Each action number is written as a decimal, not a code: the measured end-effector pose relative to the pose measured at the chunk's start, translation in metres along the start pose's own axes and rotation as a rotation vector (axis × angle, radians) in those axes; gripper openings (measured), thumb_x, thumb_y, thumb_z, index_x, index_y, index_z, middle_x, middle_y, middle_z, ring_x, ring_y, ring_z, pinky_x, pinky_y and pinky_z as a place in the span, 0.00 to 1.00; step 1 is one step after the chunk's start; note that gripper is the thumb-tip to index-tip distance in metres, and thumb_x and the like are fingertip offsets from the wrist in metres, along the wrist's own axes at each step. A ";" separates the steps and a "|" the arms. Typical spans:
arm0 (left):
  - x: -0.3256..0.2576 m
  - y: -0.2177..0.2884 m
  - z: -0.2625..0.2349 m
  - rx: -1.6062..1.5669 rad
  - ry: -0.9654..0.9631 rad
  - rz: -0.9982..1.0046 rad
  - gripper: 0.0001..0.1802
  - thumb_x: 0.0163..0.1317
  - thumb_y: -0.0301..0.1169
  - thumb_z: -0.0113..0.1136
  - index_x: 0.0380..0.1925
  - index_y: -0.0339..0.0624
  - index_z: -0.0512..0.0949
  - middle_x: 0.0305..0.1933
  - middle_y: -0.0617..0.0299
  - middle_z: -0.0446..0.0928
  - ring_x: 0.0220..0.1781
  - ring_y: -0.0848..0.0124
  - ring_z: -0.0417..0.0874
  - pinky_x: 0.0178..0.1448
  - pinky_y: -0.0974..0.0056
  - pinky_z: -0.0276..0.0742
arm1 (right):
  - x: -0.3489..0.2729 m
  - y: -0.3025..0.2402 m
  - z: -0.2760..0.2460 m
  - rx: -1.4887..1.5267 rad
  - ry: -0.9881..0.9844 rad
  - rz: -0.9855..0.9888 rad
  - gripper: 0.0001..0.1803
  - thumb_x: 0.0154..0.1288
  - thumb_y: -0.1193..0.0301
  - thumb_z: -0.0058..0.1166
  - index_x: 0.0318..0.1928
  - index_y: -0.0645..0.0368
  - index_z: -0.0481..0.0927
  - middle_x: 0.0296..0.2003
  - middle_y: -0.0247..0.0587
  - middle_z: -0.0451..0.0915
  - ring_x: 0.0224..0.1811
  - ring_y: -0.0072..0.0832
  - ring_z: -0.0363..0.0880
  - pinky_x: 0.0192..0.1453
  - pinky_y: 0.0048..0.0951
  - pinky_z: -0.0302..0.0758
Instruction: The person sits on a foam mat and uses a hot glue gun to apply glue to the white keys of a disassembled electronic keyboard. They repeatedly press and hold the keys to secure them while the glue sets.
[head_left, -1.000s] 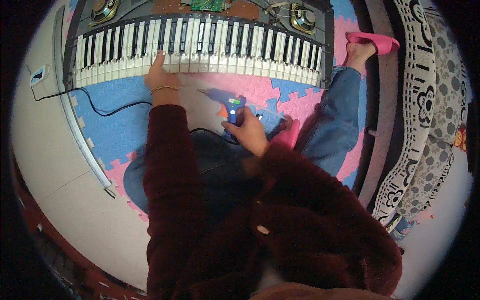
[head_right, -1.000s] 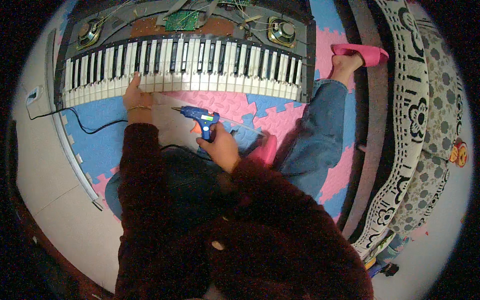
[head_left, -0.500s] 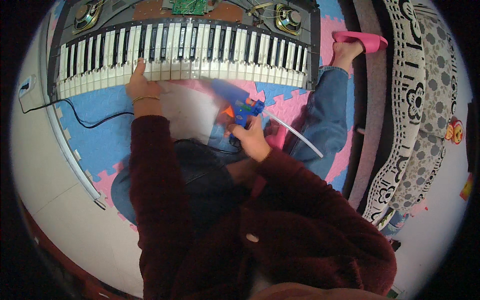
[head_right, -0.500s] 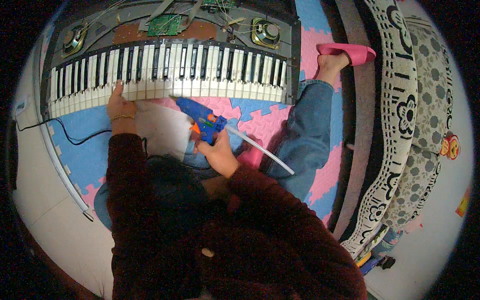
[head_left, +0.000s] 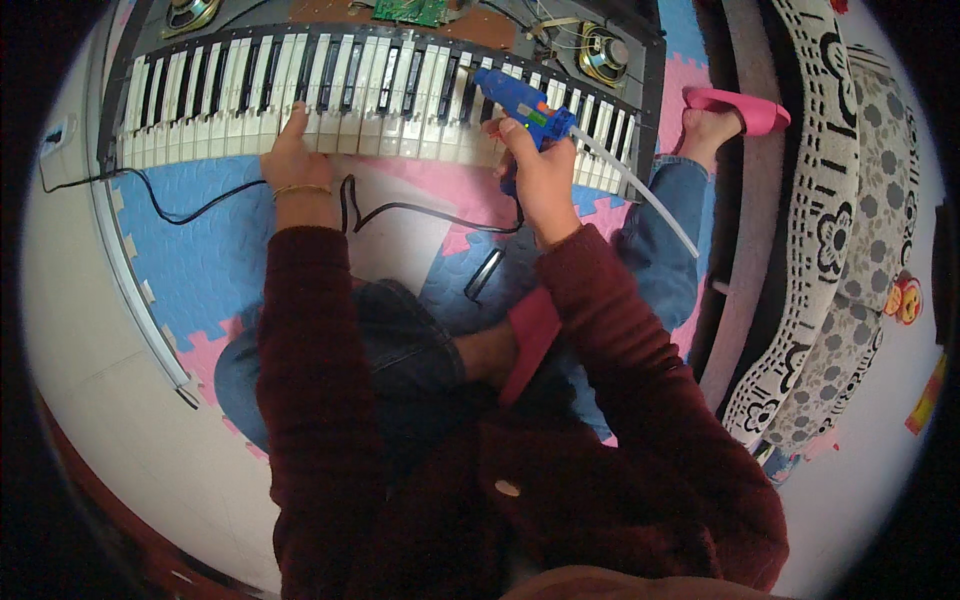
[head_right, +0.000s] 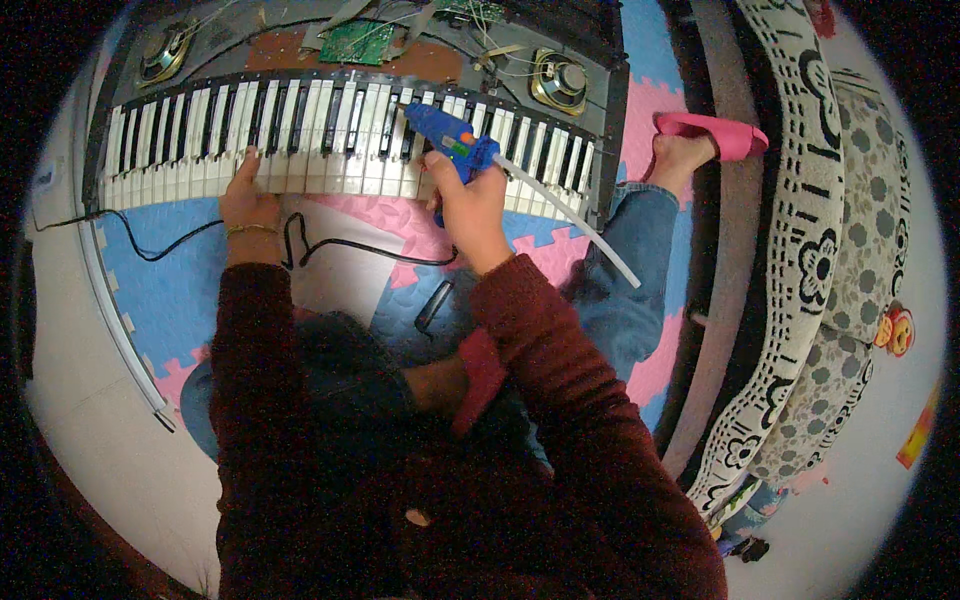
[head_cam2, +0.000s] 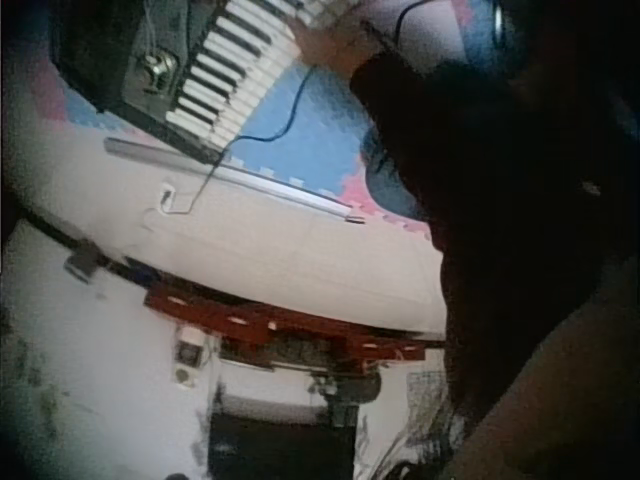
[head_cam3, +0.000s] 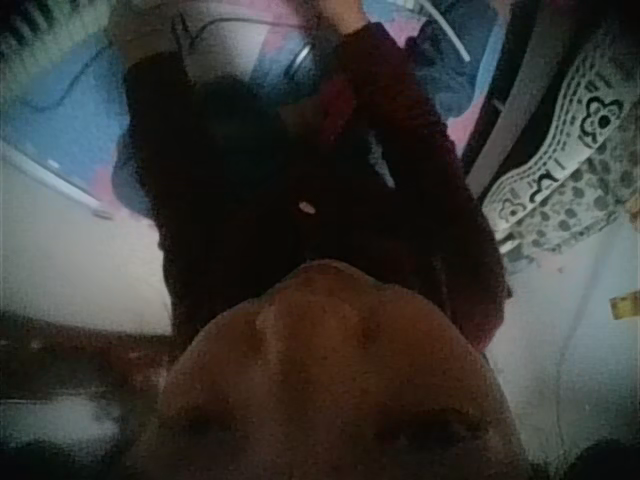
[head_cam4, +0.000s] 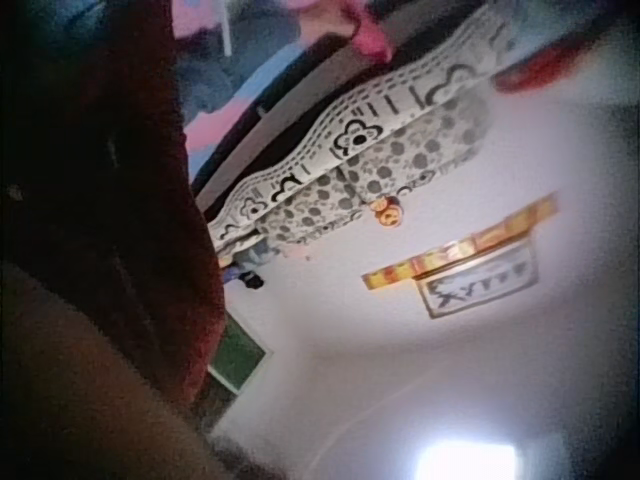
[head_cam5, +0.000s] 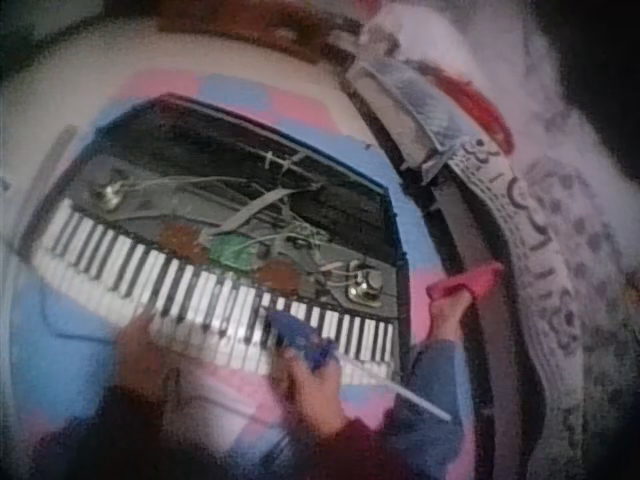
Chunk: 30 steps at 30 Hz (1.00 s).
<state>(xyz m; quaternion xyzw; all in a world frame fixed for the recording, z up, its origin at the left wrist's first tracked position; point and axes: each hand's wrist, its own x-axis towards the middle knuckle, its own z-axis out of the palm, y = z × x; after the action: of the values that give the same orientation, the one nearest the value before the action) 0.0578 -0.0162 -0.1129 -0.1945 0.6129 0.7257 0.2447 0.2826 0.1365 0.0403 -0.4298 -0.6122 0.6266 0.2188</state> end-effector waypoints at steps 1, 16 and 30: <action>-0.009 0.006 0.006 -0.175 0.037 -0.063 0.21 0.61 0.28 0.70 0.53 0.32 0.78 0.50 0.52 0.81 0.48 0.63 0.83 0.49 0.55 0.82 | 0.005 0.002 0.000 -0.028 0.009 -0.002 0.11 0.68 0.67 0.58 0.45 0.62 0.80 0.37 0.42 0.86 0.20 0.18 0.74 0.25 0.22 0.72; -0.014 0.014 0.012 -0.449 -0.037 -0.135 0.24 0.59 0.19 0.68 0.57 0.36 0.75 0.53 0.53 0.79 0.49 0.58 0.83 0.51 0.49 0.86 | 0.031 0.010 0.010 -0.003 0.033 -0.044 0.08 0.68 0.68 0.59 0.38 0.61 0.80 0.26 0.31 0.81 0.18 0.16 0.73 0.20 0.22 0.69; -0.009 0.011 0.007 -0.457 -0.064 -0.163 0.24 0.60 0.17 0.66 0.57 0.36 0.74 0.53 0.54 0.79 0.50 0.59 0.83 0.52 0.49 0.86 | 0.036 0.016 0.009 -0.051 0.012 -0.041 0.11 0.68 0.65 0.59 0.41 0.62 0.80 0.30 0.38 0.83 0.19 0.17 0.73 0.23 0.23 0.71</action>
<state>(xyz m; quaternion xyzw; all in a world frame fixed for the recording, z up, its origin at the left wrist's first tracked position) 0.0584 -0.0113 -0.0979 -0.2705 0.4069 0.8291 0.2716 0.2604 0.1577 0.0138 -0.4263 -0.6355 0.6034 0.2243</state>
